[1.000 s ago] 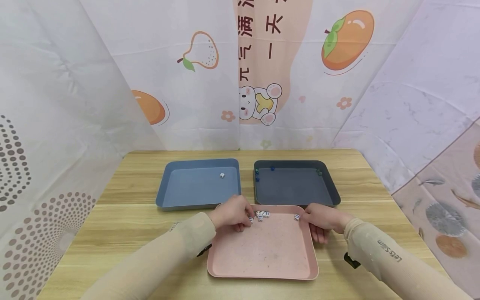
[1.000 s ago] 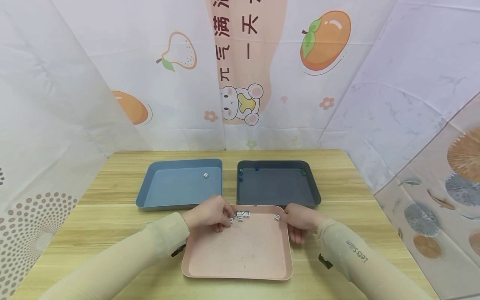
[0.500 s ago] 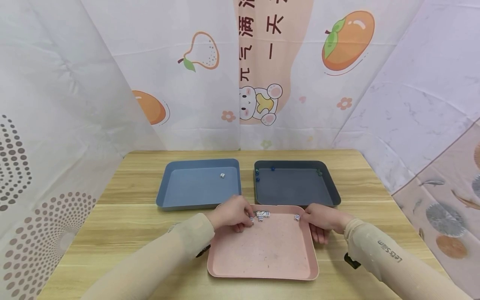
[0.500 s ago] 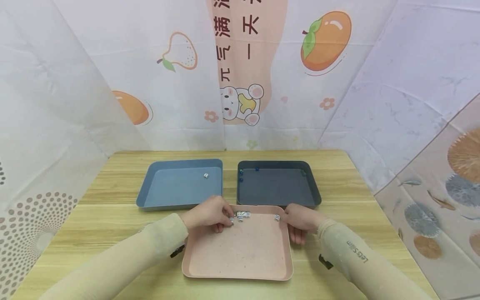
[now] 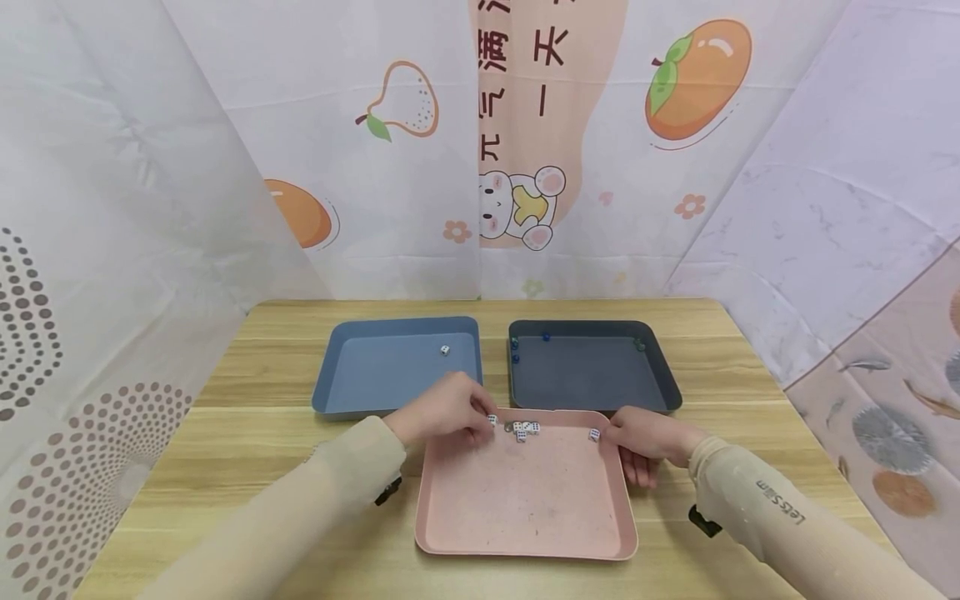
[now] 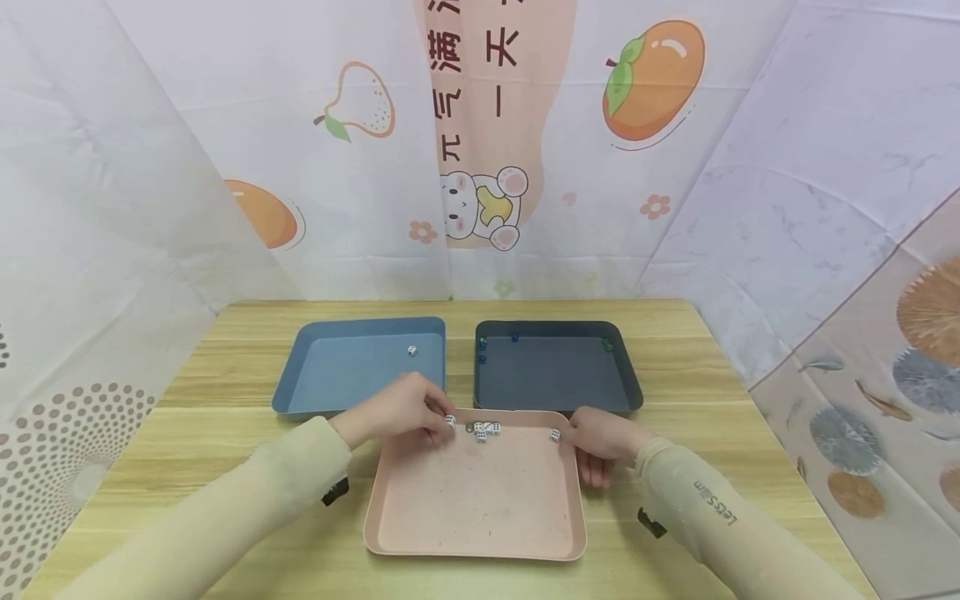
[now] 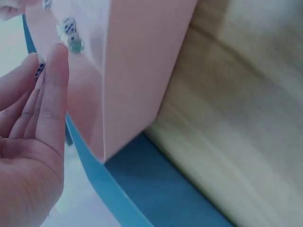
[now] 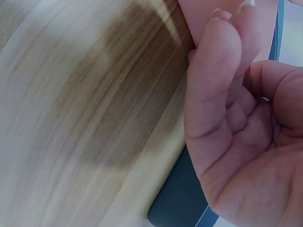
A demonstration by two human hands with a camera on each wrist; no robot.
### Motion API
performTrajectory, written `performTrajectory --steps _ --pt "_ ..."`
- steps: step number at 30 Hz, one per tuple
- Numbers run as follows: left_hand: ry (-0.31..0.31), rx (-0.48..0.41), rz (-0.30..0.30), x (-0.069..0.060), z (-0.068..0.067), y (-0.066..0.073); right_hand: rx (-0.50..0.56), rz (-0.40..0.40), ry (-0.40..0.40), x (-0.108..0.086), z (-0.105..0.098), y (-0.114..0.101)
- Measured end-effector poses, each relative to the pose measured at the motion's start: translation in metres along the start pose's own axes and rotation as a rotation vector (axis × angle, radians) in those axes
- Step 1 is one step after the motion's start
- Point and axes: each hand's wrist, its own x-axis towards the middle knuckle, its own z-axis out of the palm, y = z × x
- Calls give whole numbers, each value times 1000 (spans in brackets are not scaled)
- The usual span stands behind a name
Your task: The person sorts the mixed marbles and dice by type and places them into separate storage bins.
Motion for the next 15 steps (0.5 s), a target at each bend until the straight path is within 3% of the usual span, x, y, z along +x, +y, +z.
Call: performTrajectory --steps 15 --pt "116 -64 -86 -5 -39 -18 -4 -6 1 2 -1 3"
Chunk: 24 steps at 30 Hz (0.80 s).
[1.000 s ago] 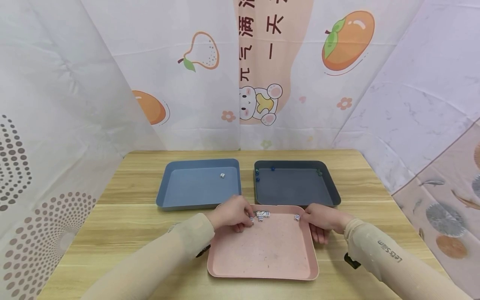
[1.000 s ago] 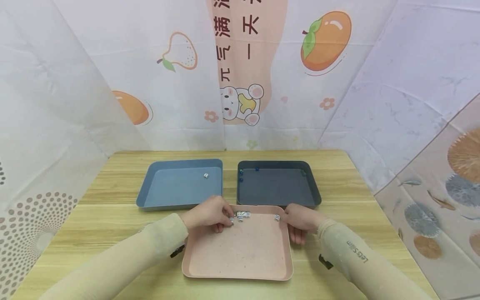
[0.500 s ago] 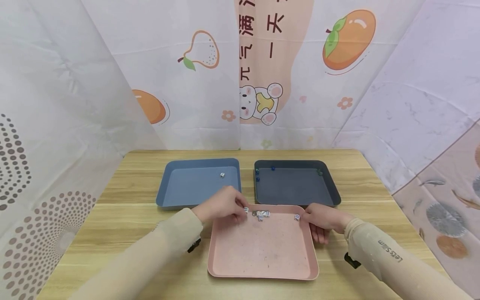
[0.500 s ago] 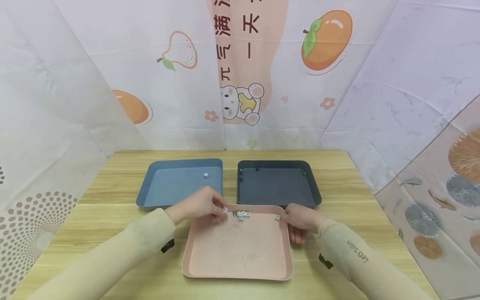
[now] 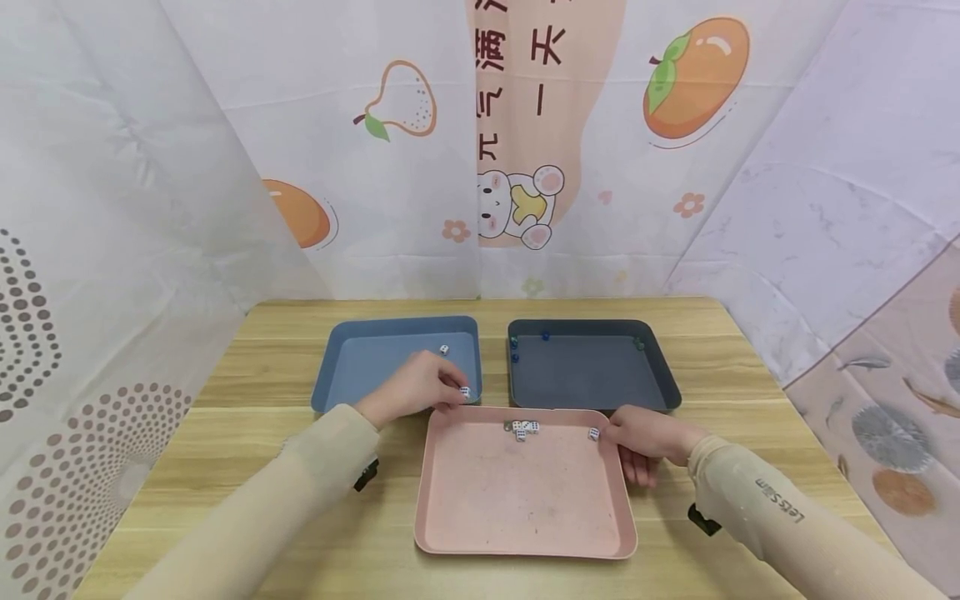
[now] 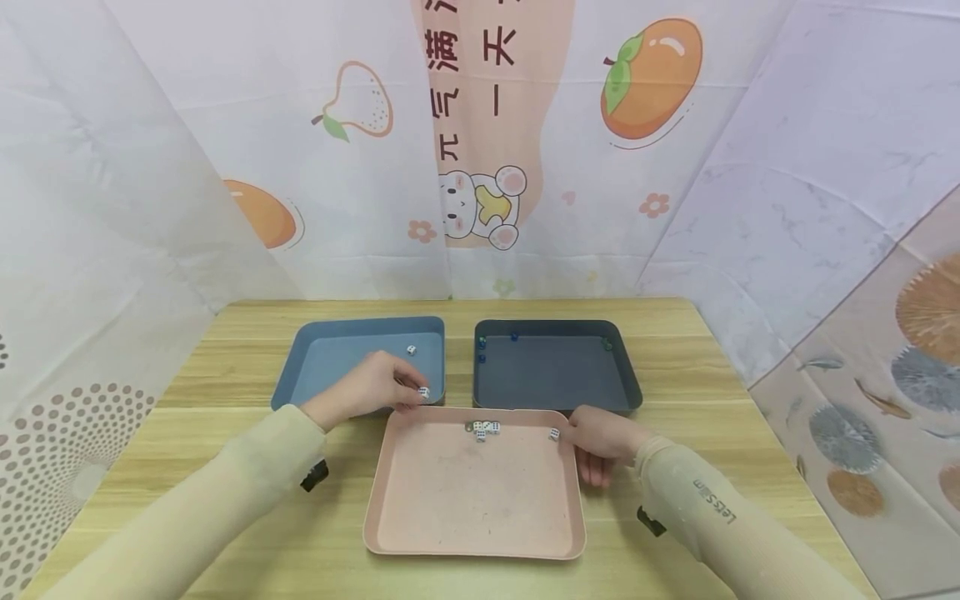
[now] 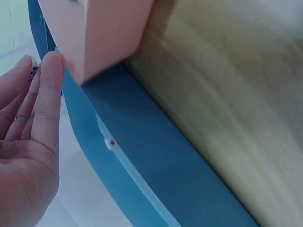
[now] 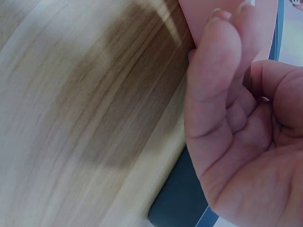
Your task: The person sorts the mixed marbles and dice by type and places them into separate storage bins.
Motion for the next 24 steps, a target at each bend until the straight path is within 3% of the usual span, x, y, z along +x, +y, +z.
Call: performTrajectory --steps 15,24 --pt "99 -28 -48 10 -32 -22 6 18 8 0 1 -1" --pt "154 30 -85 20 -52 -29 4 30 11 0 1 -3"
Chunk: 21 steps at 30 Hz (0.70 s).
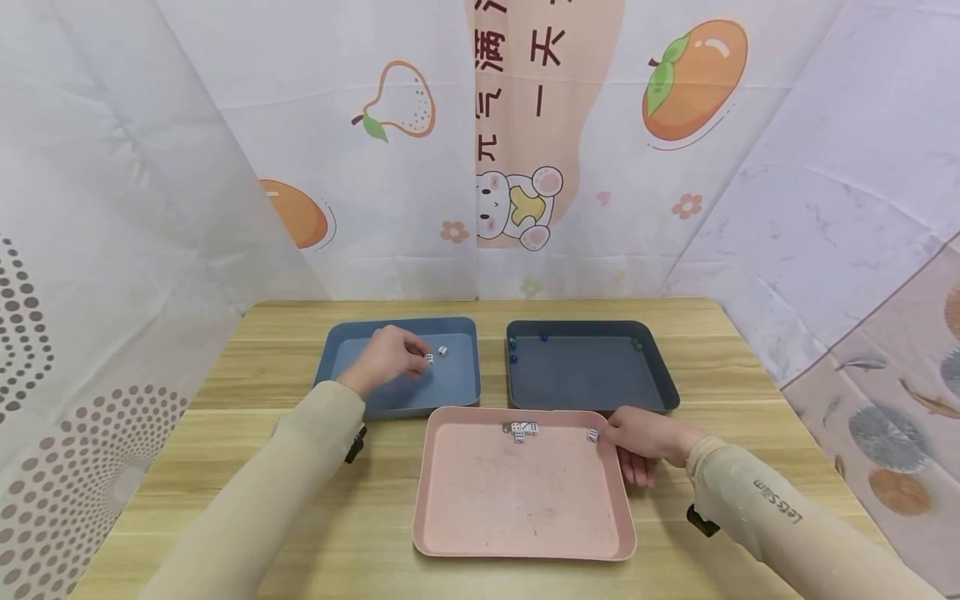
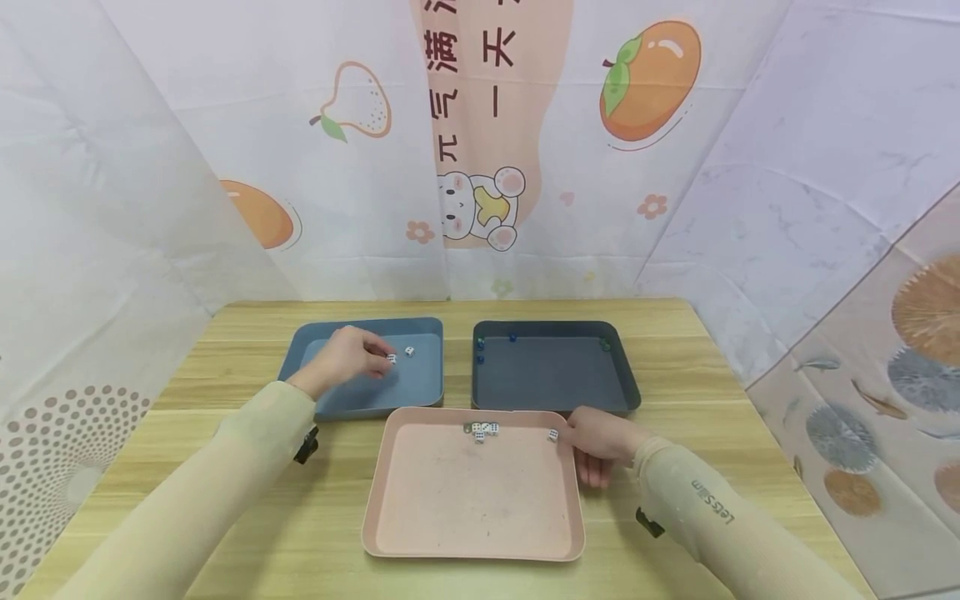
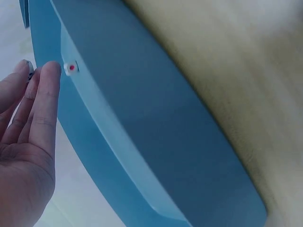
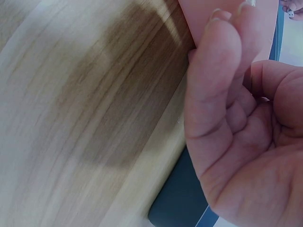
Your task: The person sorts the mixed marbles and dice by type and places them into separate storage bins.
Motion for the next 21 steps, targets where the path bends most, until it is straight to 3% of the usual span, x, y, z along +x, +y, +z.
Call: performTrajectory --steps 9,21 --pt "20 45 -19 14 -8 -5 4 3 0 0 1 2" --pt "33 77 -98 29 -15 -8 0 2 5 0 0 0"
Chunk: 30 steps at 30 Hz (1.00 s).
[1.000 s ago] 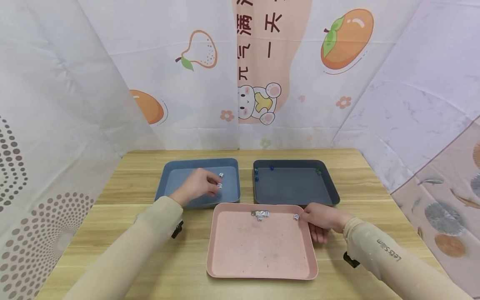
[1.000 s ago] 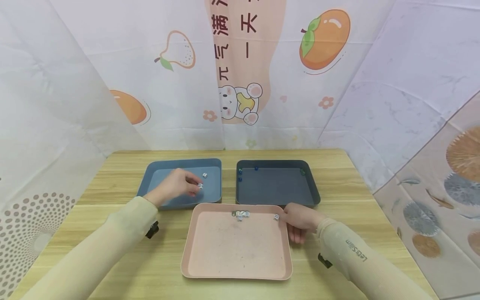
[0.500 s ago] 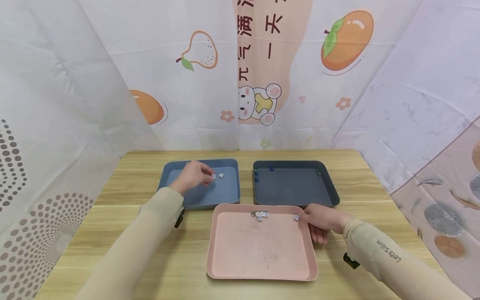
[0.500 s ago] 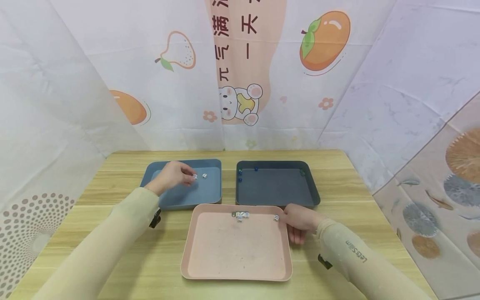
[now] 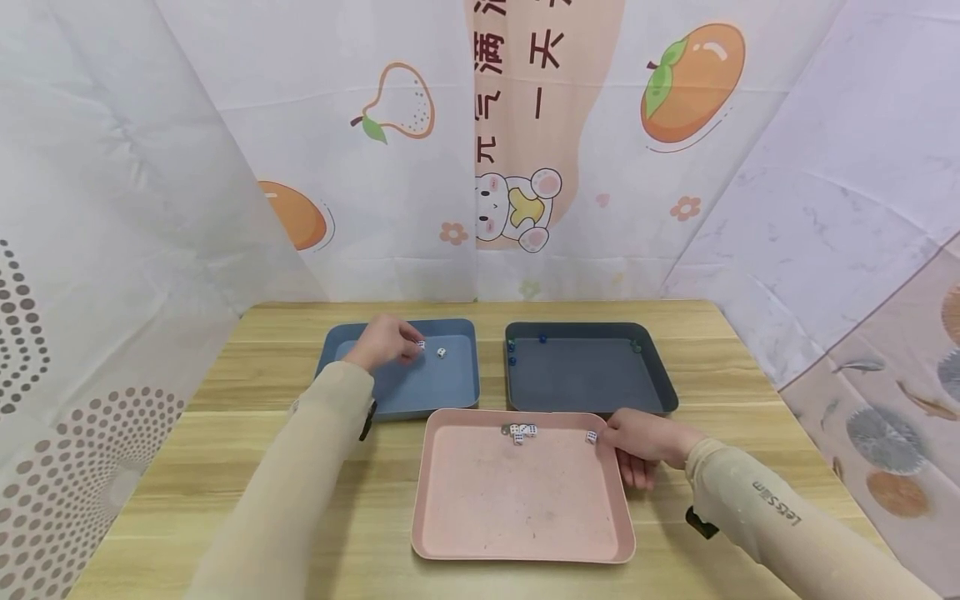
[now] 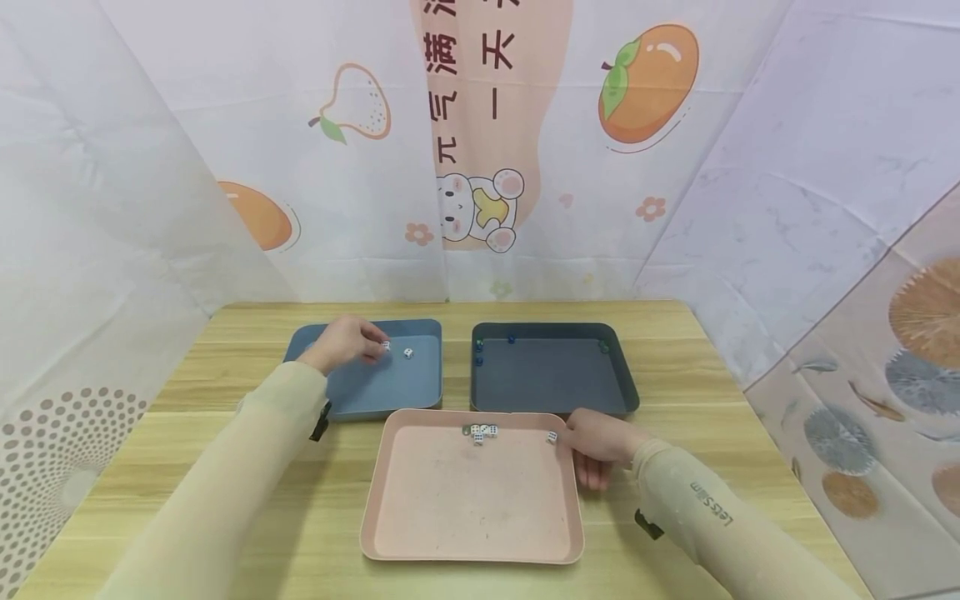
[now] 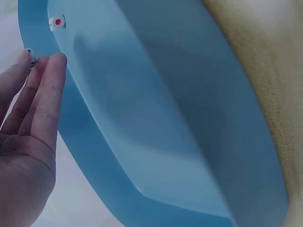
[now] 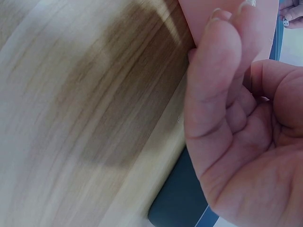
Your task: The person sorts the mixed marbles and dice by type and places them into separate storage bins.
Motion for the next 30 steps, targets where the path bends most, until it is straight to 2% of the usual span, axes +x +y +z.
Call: performTrajectory --steps 12,18,24,30 --pt "14 45 -11 17 5 -3 -8 2 0 2 0 1" --pt "19 73 -26 21 11 2 -12 6 6 2 -1 1" --pt "6 84 -53 27 15 4 11 17 -2 1 0 0" --pt "-16 86 -40 32 22 2 20 20 -11 2 0 2"
